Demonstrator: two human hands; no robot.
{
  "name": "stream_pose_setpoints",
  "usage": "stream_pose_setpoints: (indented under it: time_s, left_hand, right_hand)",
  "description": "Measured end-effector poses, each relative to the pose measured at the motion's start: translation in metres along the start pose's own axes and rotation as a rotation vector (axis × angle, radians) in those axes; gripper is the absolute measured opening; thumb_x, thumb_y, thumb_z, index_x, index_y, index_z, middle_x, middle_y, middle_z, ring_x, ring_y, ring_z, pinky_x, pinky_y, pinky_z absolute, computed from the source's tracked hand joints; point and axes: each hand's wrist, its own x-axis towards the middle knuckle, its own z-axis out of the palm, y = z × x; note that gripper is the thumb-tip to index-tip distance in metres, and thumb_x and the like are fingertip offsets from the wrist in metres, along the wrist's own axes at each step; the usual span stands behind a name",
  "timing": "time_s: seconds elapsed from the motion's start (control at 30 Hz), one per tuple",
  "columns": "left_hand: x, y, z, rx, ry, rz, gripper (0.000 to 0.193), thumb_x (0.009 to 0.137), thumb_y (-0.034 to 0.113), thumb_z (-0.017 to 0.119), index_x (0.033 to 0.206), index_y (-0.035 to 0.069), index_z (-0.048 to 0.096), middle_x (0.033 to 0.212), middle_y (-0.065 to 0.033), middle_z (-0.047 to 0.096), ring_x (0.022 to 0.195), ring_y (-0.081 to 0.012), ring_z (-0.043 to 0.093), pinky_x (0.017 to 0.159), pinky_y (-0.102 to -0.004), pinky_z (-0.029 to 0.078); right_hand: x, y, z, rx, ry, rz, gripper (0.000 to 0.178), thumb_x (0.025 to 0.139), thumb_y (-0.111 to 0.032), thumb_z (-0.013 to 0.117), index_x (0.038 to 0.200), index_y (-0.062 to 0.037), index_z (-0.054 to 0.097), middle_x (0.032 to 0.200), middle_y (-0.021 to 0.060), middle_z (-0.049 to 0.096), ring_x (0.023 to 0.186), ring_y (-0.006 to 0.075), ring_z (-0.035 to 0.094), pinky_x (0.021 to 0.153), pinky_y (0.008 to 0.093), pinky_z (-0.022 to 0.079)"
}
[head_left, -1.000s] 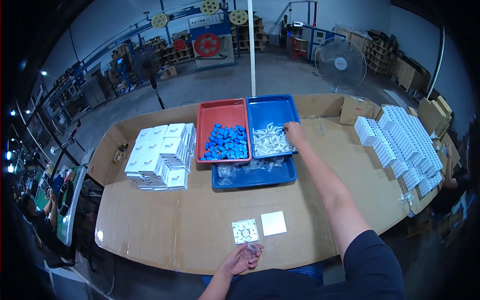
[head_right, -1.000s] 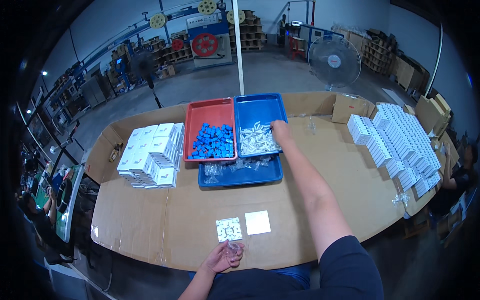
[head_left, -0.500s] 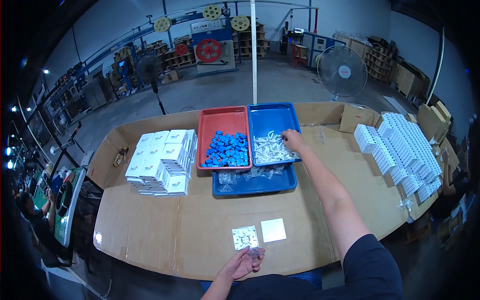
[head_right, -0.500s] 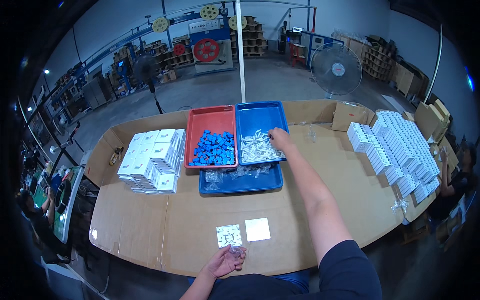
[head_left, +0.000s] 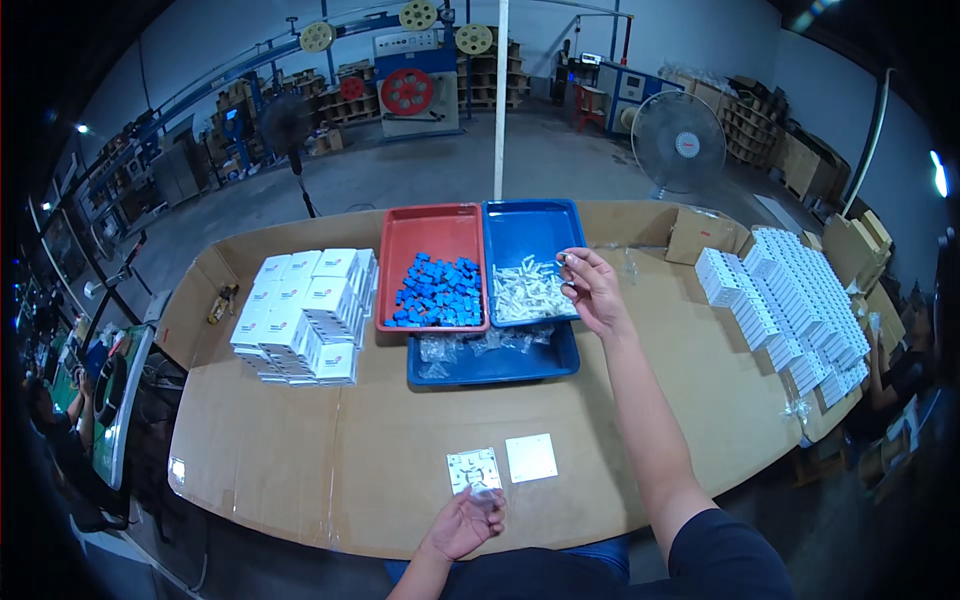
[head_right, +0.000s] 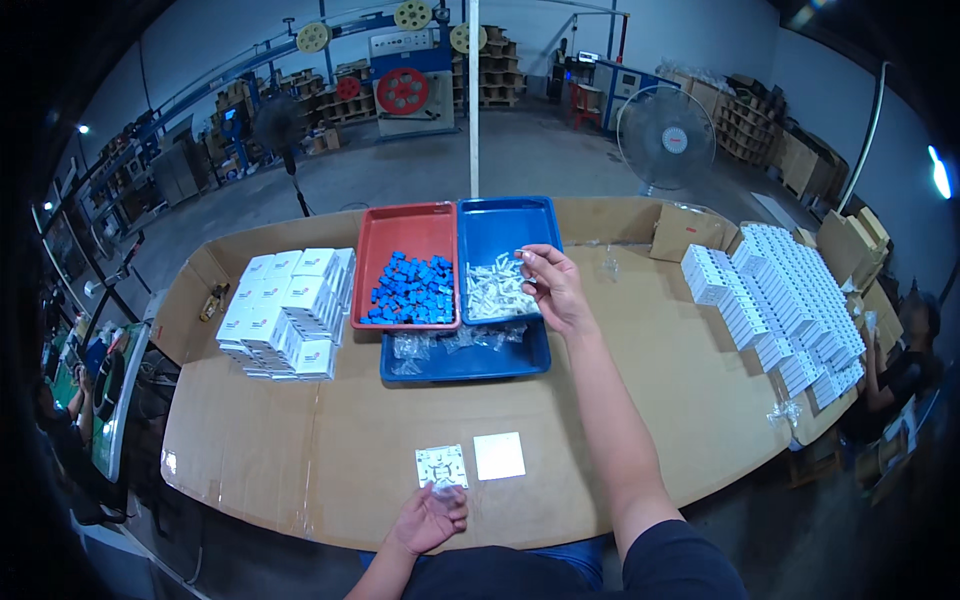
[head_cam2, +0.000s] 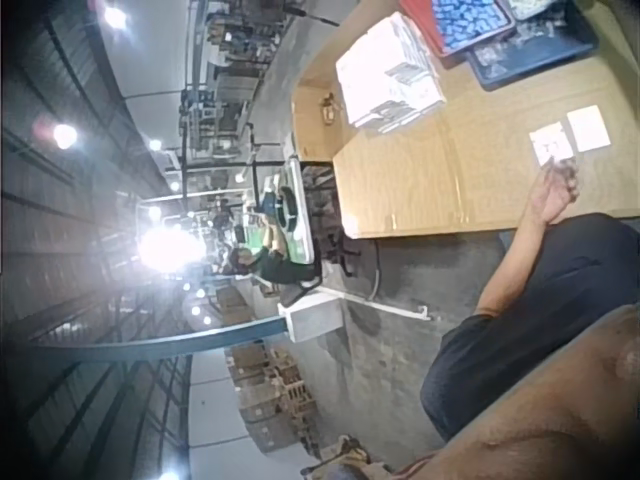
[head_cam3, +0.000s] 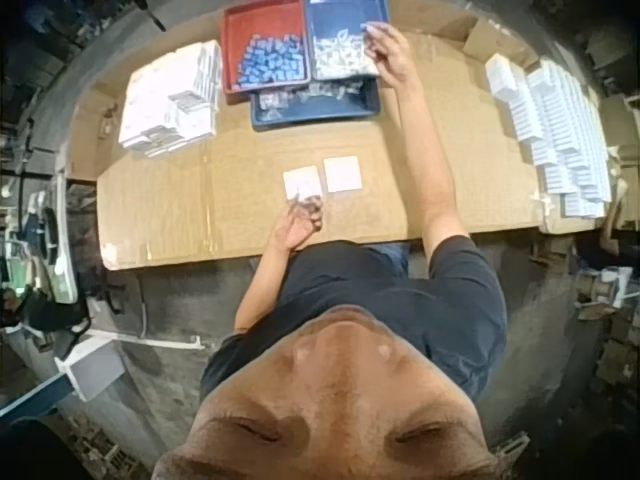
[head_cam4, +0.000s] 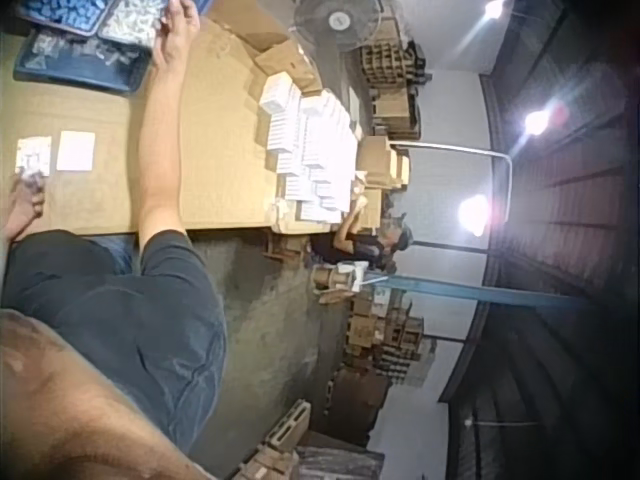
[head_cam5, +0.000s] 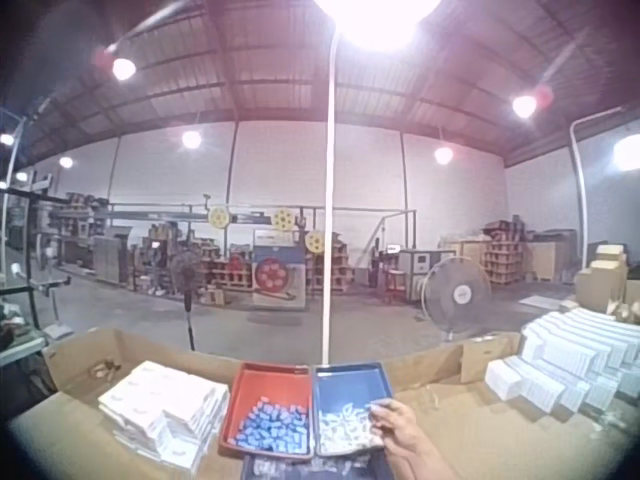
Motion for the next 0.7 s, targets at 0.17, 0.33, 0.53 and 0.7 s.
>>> stream_pose_setpoints:
  time_s: [0.17,0.33,0.53,0.7]
  left_hand:
    - [0.013,0.013,0.025,0.027,-0.002,0.198,0.056,0.107,0.048,0.049,0.143,0.005,0.057,0.122,-0.0088,0.07,0.093,-0.023,0.064,0.088,-0.0409,0.049]
    - [0.038,0.025,0.052,0.099,0.155,0.236,0.053,0.11,0.045,0.048,0.142,0.005,0.058,0.122,-0.0067,0.069,0.098,-0.0192,0.065,0.089,-0.0346,0.053]
    - [0.031,0.019,0.051,0.193,0.266,0.186,0.052,0.111,0.046,0.047,0.139,0.005,0.06,0.123,-0.0067,0.071,0.099,-0.0168,0.066,0.088,-0.0335,0.054]
    - [0.033,0.012,0.054,0.298,0.338,0.155,0.047,0.111,0.046,0.047,0.131,0.007,0.064,0.122,-0.0088,0.072,0.099,-0.0172,0.066,0.088,-0.0343,0.054]
  right_hand:
    - [-0.063,0.011,0.01,-0.206,-0.014,0.045,0.015,0.095,-0.005,0.074,0.108,0.001,0.071,0.083,0.0007,0.065,0.069,0.0052,0.054,0.057,0.0224,0.042]
    - [-0.145,0.059,0.021,-0.517,0.001,0.246,0.014,0.092,0.002,0.073,0.106,0.0016,0.073,0.085,0.0014,0.069,0.067,0.0034,0.054,0.059,0.0214,0.043]
    - [-0.196,0.079,0.038,-0.637,-0.156,0.379,0.013,0.091,-0.006,0.079,0.102,-0.0006,0.076,0.079,-0.0036,0.068,0.067,0.0025,0.054,0.06,0.0201,0.04]
    - [-0.189,0.065,0.046,-0.865,-0.411,0.3,0.01,0.089,-0.008,0.079,0.098,-0.0054,0.078,0.09,0.0015,0.074,0.075,0.0085,0.062,0.066,0.0253,0.048]
